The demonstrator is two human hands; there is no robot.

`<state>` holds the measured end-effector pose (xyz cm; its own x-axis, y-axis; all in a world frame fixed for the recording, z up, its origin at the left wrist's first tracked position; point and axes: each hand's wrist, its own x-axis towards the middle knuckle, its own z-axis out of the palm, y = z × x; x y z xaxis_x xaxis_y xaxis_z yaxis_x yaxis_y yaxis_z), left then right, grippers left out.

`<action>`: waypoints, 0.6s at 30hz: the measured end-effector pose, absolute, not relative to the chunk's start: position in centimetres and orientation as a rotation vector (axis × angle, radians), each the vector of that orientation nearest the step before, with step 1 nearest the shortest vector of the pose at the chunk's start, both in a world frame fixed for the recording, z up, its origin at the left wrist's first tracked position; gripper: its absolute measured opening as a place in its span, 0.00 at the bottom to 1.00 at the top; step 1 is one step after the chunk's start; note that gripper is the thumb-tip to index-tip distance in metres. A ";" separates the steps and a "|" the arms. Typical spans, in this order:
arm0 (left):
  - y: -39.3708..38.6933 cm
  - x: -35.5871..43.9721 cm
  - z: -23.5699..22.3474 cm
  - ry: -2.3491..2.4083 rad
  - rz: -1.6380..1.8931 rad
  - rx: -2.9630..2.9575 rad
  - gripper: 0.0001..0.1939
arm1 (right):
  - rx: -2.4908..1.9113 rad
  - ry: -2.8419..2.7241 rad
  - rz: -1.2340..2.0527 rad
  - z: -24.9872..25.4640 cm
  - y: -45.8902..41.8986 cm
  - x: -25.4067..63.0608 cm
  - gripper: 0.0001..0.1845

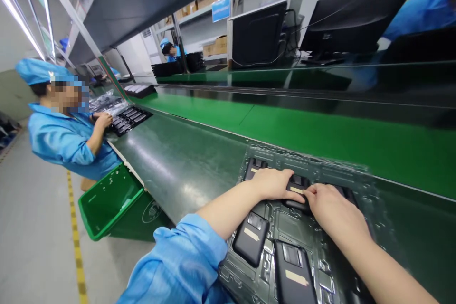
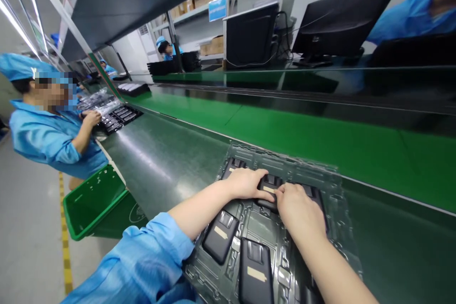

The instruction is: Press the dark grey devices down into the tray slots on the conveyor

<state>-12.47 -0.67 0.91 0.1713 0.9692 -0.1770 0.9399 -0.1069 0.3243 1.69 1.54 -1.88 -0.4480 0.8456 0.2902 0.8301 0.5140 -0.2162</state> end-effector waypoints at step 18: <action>-0.8 -13.1 0.1 1.597 0.181 2.159 0.29 | -1.539 -2.588 0.231 -0.6 1.3 0.8 0.15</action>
<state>-13.10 -0.79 0.11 0.3226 0.9337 -0.1553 0.8752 -0.2317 0.4247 0.77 1.33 -0.60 -0.4748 0.8797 0.0265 0.8612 0.4705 -0.1923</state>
